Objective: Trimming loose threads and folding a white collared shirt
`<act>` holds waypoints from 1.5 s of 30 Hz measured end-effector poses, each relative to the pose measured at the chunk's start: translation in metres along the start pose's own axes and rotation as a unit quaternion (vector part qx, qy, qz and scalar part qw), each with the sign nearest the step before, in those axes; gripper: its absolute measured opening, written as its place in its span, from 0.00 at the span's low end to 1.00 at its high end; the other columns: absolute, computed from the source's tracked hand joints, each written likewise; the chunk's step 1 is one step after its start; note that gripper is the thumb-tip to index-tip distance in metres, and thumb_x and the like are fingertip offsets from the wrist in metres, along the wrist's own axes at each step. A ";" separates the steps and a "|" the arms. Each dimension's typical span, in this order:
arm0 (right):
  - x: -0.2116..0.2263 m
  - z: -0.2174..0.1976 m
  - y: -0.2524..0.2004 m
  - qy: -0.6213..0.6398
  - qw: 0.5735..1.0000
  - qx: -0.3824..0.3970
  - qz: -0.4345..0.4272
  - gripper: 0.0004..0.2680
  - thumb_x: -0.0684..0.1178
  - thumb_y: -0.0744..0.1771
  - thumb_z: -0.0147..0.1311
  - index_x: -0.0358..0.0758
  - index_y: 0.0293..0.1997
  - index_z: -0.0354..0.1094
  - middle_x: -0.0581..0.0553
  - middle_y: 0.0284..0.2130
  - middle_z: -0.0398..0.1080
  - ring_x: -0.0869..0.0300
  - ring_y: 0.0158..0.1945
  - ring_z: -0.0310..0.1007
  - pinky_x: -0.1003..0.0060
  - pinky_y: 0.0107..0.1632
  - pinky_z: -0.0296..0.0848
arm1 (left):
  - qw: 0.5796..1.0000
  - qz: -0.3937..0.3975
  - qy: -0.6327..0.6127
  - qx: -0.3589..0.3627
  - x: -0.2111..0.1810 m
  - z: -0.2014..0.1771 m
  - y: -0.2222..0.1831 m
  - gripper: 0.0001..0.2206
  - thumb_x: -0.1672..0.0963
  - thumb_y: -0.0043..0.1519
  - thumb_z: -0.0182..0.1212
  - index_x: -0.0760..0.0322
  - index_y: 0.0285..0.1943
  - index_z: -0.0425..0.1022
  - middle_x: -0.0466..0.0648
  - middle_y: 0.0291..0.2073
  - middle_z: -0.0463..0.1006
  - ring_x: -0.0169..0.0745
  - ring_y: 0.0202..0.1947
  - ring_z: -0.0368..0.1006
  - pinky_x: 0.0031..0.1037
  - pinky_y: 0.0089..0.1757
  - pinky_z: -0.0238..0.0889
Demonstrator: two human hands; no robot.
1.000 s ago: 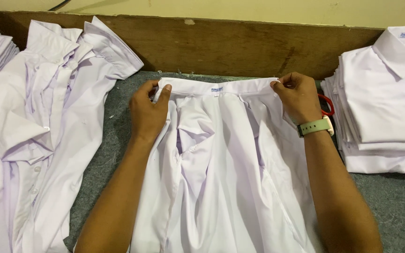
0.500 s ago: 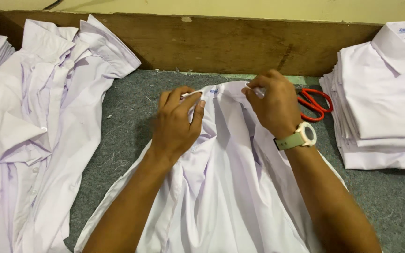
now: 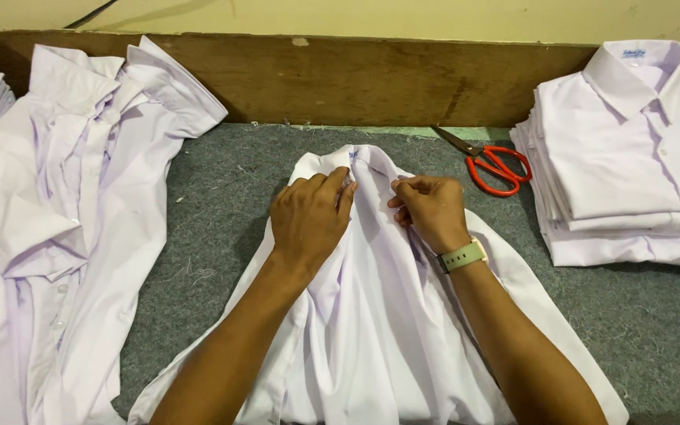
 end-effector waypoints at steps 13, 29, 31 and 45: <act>-0.038 -0.007 -0.005 0.222 0.967 0.020 0.126 0.02 0.40 0.66 0.56 0.32 0.37 0.72 0.44 0.26 0.73 0.63 0.26 0.79 0.70 0.32 0.82 | 0.994 -0.002 -0.101 -0.051 0.014 0.002 0.004 0.06 0.56 0.65 0.62 0.60 0.48 0.79 0.47 0.29 0.81 0.49 0.33 0.81 0.32 0.36 0.74; -0.011 0.018 -0.029 0.246 0.961 0.120 0.031 0.04 0.36 0.66 0.59 0.28 0.43 0.73 0.41 0.31 0.70 0.59 0.33 0.75 0.68 0.40 0.79 | 0.943 -0.038 -0.329 -0.030 -0.022 -0.007 -0.007 0.07 0.61 0.56 0.69 0.63 0.42 0.83 0.49 0.27 0.80 0.46 0.34 0.78 0.27 0.34 0.73; -0.005 0.020 -0.033 0.248 0.963 0.106 0.010 0.04 0.36 0.66 0.60 0.26 0.43 0.73 0.41 0.32 0.70 0.58 0.35 0.74 0.68 0.41 0.78 | 0.941 -0.045 -0.335 -0.027 -0.021 -0.008 -0.008 0.06 0.61 0.57 0.70 0.64 0.42 0.83 0.49 0.27 0.81 0.46 0.34 0.78 0.27 0.34 0.73; 0.043 0.012 -0.063 -0.049 0.968 0.026 -0.245 0.06 0.42 0.66 0.66 0.32 0.42 0.77 0.39 0.31 0.73 0.56 0.41 0.76 0.61 0.47 0.74 | 0.946 -0.048 -0.316 -0.043 -0.016 -0.007 -0.008 0.05 0.60 0.55 0.73 0.63 0.39 0.84 0.47 0.25 0.81 0.43 0.30 0.78 0.28 0.33 0.72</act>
Point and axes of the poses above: each hand's wrist, its own y-axis towards the middle knuckle, its own z-axis out of the palm, x = y × z, the point moved 9 cm from there along y, towards the middle knuckle
